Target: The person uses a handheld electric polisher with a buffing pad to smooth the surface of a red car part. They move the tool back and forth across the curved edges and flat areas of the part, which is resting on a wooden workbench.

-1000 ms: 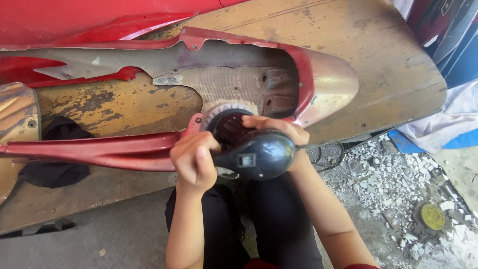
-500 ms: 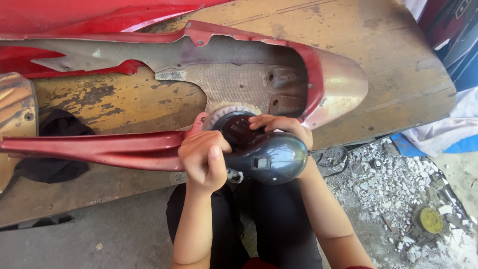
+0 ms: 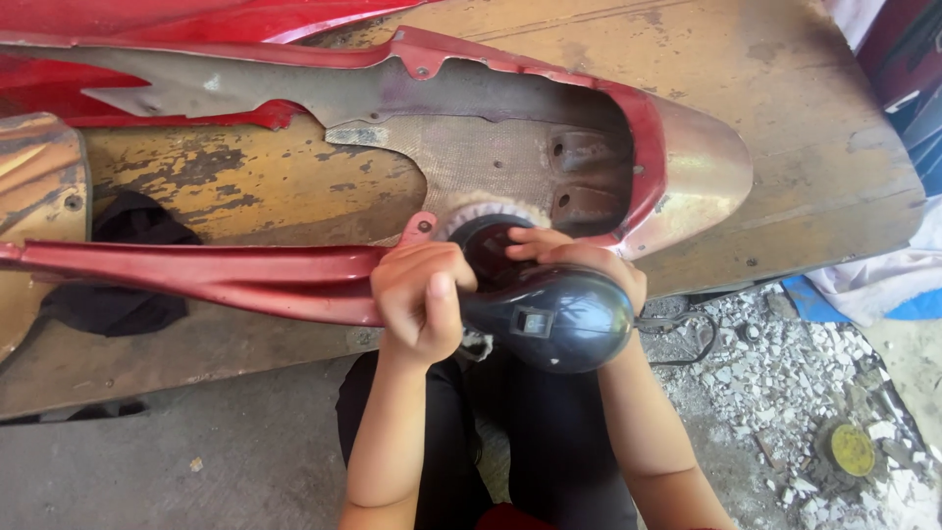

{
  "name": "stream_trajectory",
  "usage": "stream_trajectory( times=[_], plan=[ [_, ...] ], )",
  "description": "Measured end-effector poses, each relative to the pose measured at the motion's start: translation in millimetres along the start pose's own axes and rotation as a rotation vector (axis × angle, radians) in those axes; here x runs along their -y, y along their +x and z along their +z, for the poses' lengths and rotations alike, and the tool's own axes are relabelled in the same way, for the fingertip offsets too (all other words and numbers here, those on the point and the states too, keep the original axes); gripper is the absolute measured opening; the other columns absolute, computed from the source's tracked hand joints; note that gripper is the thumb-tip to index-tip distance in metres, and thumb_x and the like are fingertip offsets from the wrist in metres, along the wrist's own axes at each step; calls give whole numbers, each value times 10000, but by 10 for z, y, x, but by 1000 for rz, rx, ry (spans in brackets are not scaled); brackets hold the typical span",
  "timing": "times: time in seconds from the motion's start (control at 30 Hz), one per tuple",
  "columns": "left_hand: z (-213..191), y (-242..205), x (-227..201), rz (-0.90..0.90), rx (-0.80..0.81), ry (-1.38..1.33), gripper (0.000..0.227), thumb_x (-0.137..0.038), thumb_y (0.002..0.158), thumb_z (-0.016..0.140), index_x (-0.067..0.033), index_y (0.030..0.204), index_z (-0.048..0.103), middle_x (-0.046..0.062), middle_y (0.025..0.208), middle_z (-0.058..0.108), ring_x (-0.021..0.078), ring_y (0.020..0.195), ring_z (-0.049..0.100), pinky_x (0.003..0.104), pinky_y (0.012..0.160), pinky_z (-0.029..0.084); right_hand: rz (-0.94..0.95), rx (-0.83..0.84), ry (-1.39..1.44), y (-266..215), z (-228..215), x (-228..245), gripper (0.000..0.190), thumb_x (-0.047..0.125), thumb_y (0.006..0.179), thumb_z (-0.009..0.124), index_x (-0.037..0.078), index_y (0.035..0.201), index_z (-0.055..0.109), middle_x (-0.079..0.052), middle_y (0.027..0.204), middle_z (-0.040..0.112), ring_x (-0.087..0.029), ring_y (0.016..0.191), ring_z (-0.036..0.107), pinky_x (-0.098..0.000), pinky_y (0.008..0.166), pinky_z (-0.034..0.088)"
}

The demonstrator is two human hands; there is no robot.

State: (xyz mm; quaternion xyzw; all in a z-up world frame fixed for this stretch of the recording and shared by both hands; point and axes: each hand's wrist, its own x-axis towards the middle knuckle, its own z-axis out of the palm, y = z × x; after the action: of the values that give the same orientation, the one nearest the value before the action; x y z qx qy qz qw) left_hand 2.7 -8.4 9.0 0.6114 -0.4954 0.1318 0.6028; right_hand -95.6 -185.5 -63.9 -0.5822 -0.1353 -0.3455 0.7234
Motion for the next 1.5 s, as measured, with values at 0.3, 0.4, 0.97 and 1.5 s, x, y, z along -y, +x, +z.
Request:
stream_trajectory(
  times=[0.3, 0.4, 0.97, 1.5],
  plan=[
    [-237, 15, 38, -19, -115, 62, 463, -248, 1058, 402, -24, 658, 465, 82, 613, 496, 248, 548, 533, 337, 544, 394, -254, 125, -267, 243, 277, -45, 232, 44, 985, 682, -85, 1118, 542, -330, 1110, 686, -450, 1177, 685, -573, 1087, 522],
    [-267, 28, 4, -47, 14, 28, 445, -232, 1047, 428, -18, 659, 475, 84, 608, 484, 248, 544, 545, 372, 580, 396, -76, 91, 5, 168, 217, -30, 232, 99, 1010, 669, -67, 1141, 574, -337, 1218, 673, -431, 1209, 705, -567, 1097, 575],
    [-361, -1, -20, -49, 39, -28, 360, -173, 1051, 486, -4, 734, 517, 84, 659, 504, 227, 591, 556, 367, 604, 405, -279, 102, -356, 222, 467, 132, 695, 248, 722, 934, -31, 1174, 488, -241, 1099, 683, -345, 1148, 705, -534, 1120, 555],
    [-440, -27, 37, -96, -121, 29, 457, -243, 1070, 428, -11, 683, 493, 69, 614, 487, 206, 534, 506, 344, 532, 366, -205, 125, -182, 299, 399, -76, 209, 86, 1033, 661, -51, 1162, 570, -291, 1149, 711, -385, 1100, 734, -561, 1108, 565]
  ],
)
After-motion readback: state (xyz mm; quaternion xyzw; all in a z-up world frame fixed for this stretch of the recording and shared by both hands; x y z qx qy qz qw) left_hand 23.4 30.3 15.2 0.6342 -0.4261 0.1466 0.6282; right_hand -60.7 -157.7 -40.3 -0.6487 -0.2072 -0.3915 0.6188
